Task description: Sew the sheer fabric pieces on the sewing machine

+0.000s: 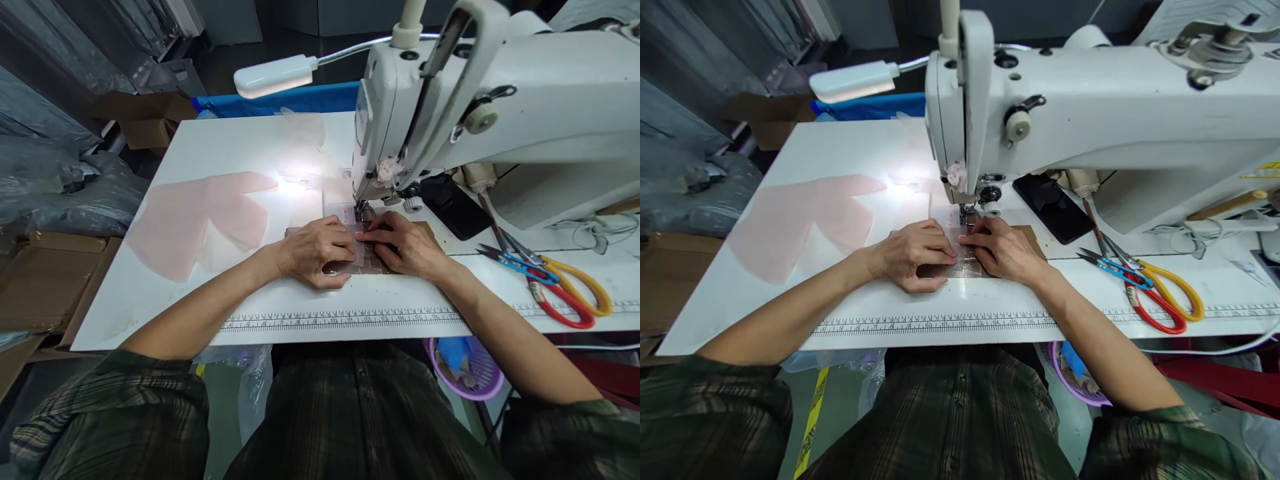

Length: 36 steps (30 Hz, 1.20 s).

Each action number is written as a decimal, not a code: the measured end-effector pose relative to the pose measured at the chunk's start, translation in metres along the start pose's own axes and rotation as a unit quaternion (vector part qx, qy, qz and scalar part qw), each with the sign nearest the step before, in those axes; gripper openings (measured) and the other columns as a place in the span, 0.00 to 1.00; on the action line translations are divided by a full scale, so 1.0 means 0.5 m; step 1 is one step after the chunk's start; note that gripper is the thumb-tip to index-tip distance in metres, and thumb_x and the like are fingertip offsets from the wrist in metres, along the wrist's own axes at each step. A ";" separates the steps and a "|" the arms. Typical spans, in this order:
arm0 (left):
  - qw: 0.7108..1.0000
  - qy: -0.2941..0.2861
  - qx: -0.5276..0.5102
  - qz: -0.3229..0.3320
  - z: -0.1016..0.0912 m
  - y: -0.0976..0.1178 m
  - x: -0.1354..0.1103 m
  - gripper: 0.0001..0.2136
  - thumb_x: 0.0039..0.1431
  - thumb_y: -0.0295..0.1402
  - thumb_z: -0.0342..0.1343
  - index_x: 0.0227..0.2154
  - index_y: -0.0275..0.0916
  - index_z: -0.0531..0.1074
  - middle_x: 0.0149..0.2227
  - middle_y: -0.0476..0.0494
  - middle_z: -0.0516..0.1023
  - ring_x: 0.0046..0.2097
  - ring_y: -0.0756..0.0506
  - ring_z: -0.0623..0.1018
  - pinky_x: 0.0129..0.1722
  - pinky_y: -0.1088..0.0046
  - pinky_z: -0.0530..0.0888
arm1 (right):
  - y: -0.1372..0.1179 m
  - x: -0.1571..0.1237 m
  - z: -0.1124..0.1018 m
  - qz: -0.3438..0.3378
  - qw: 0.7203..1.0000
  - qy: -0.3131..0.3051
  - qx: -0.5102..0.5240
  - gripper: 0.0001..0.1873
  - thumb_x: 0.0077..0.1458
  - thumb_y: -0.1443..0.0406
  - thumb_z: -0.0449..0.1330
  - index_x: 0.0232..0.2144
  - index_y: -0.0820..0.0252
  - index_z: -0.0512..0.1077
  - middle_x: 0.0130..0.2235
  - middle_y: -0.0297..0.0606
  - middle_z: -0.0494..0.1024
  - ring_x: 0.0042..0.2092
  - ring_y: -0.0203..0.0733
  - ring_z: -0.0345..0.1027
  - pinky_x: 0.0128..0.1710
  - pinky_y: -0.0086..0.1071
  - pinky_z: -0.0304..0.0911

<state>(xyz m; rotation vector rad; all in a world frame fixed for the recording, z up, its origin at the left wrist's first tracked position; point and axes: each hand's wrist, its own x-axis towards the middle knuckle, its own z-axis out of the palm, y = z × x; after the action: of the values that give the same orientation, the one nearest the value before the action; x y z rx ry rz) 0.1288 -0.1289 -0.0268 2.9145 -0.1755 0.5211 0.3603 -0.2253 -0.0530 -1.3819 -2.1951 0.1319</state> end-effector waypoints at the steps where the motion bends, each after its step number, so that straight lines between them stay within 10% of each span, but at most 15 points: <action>1: 1.000 0.005 -0.004 -0.003 0.001 -0.001 -0.003 0.09 0.59 0.36 0.56 0.37 0.39 0.79 0.39 0.44 0.83 0.39 0.44 0.79 0.46 0.62 0.72 | -0.002 0.001 -0.001 0.001 1.000 -0.002 -0.009 0.18 0.60 0.68 0.55 0.47 0.53 0.82 0.46 0.45 0.76 0.44 0.46 0.73 0.40 0.38 0.71; 36: 0.990 -0.028 0.102 -0.097 0.012 -0.032 -0.001 0.21 0.60 0.43 0.56 0.50 0.32 0.75 0.51 0.32 0.78 0.44 0.37 0.77 0.46 0.57 0.71 | -0.013 0.001 -0.007 0.031 0.999 -0.041 0.000 0.20 0.64 0.65 0.53 0.55 0.57 0.77 0.49 0.50 0.74 0.47 0.51 0.71 0.46 0.46 0.73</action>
<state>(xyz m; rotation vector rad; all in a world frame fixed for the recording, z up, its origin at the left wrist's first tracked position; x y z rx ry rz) 0.1325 -0.1143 -0.0351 3.1009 0.1634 0.4500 0.3565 -0.2286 -0.0473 -1.4694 -2.2186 0.2132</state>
